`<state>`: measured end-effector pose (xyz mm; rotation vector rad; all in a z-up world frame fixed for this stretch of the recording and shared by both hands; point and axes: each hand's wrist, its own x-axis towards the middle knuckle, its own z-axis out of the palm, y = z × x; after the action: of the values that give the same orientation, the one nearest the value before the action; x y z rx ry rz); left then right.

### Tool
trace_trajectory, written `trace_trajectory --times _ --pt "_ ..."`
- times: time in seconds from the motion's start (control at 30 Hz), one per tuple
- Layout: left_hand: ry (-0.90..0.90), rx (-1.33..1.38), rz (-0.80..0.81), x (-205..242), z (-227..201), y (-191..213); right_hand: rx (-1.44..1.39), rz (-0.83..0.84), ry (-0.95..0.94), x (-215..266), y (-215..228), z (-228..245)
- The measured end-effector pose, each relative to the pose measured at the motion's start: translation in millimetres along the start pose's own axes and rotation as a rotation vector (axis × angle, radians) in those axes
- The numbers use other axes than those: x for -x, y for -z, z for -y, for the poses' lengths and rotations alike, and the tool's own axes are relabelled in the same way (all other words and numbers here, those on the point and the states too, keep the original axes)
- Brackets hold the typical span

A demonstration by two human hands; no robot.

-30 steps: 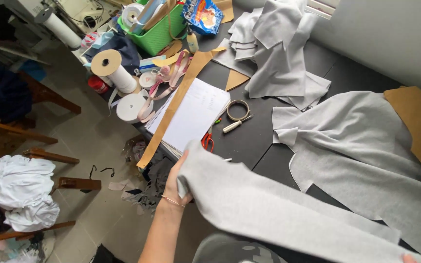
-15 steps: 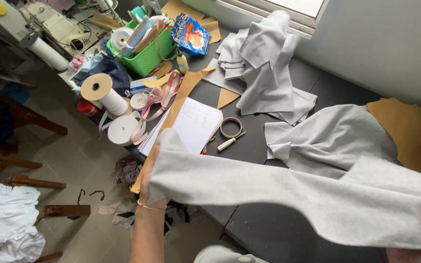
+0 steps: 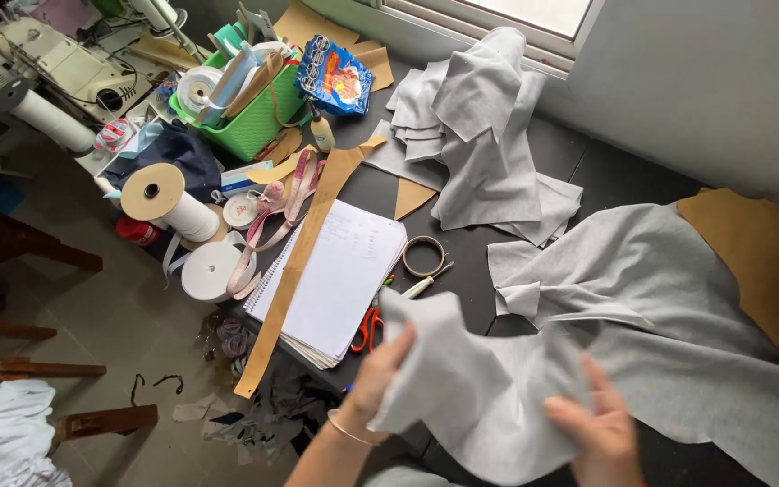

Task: The person uses an electric rotary cutter to cut a piece of gray fabric on a black table. They then place a brown paper pattern on the fabric, trace its outline with a blue pen, and cut the fabric along the traced lines.

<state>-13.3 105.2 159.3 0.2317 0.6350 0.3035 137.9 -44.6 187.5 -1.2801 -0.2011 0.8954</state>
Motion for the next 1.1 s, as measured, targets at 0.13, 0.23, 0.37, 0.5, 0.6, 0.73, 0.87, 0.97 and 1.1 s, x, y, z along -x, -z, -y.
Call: trace_trajectory --times 0.13,0.23,0.37,0.5,0.6,0.73,0.87,0.97,1.1 --pt "-0.023 -0.527 -0.068 -2 24 -44 0.763 0.518 0.292 2 -43 -28" --pt "-0.09 -0.481 0.115 -13 7 -29 0.15 0.626 -0.004 -7 -10 -51" --pt "-0.137 -0.563 0.111 -21 -30 -36 0.26 0.502 0.227 -2 8 -25" --pt "-0.385 -0.672 0.023 -48 -89 -60 0.261 0.165 0.025 0 59 -45" --pt "-0.75 -0.895 -0.004 -58 -129 -108 0.328 -0.016 -0.072 13 82 -52" --pt "-1.34 -1.33 0.166 -93 -162 -174 0.362 -0.213 -0.158 30 108 -65" --pt "-1.371 -1.496 0.487 -180 -153 -186 0.349 -0.292 -0.209 60 130 -44" --pt "-1.172 -1.733 0.454 -233 -105 -155 0.28 -0.537 -0.196 79 186 -44" --pt "-0.674 -1.609 0.243 -233 -1 -92 1.106 -0.957 -0.29 112 307 -62"
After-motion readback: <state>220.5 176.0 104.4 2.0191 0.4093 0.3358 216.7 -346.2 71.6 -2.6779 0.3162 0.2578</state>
